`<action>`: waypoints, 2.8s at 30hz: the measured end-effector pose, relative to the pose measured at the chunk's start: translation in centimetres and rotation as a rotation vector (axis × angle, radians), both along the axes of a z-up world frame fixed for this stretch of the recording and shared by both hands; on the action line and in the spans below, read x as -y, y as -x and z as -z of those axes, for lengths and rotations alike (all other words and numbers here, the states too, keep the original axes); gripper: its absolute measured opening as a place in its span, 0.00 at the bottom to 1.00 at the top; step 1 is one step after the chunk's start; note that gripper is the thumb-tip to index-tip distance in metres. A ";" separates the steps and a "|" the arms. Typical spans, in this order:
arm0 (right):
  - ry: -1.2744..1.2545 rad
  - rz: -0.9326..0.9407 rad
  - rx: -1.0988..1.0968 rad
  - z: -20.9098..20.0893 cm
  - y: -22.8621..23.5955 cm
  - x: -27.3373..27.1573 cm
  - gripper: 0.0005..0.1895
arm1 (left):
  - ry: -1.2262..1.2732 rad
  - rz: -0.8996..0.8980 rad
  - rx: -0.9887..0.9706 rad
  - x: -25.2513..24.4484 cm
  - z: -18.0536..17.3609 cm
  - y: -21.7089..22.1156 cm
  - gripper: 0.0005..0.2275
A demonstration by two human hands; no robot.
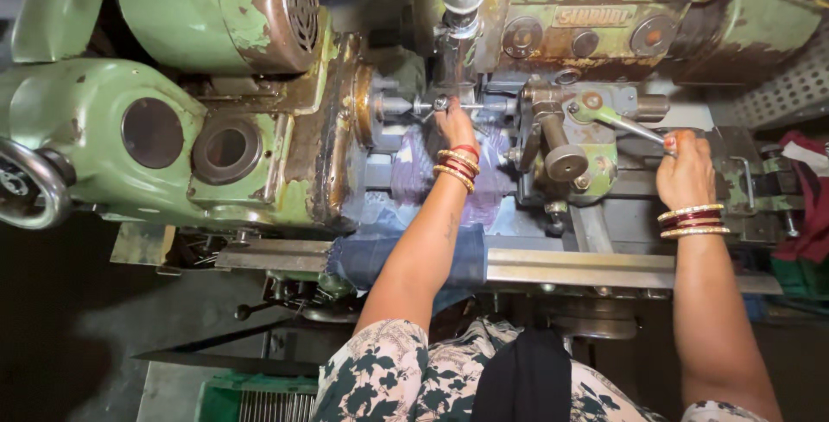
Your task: The person operates a metal turning machine, repeatedly inserting small metal rods into the chuck, activating the cutting tool, and then removing the finished rods to place them into a green bin. The process is repeated continuously throughout the clip.
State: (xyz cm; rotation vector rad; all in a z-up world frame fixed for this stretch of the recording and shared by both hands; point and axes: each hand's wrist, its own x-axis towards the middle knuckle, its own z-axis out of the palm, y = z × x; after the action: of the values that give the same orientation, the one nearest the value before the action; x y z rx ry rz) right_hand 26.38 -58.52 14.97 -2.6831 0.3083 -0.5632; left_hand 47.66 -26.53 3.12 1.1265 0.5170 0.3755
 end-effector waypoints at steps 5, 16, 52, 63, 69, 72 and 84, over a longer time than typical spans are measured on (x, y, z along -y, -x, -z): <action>0.000 -0.012 0.004 0.1 0.1 0.0 0.08 | -0.053 0.002 0.073 -0.3 0.5 -0.3 0.16; 0.011 -0.045 0.062 0.5 -0.1 0.5 0.06 | 0.057 0.086 0.006 0.4 1.8 -1.0 0.16; 0.095 -0.045 -0.199 1.3 -1.9 3.4 0.10 | 0.018 0.008 -0.026 -0.8 4.2 -3.1 0.19; 0.114 -0.001 -0.194 0.9 -3.0 3.4 0.10 | -0.036 -0.032 -0.405 -3.6 1.6 -1.7 0.21; 0.118 0.004 -0.182 2.0 -2.8 4.6 0.12 | -0.042 0.003 -0.295 -4.6 3.7 -2.8 0.24; 0.118 -0.008 -0.171 1.7 -2.8 4.6 0.10 | 0.089 -0.058 -0.231 -4.2 5.5 -4.2 0.24; 0.123 -0.009 -0.149 0.8 -3.3 3.9 0.10 | 0.398 -0.053 -0.184 -4.4 6.1 -5.8 0.17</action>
State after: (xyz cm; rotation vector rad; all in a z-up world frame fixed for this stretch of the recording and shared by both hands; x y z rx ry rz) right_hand 29.73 -62.46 14.21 -2.8504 0.3107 -0.3916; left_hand 53.49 -22.10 -3.02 0.7659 0.7485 0.2018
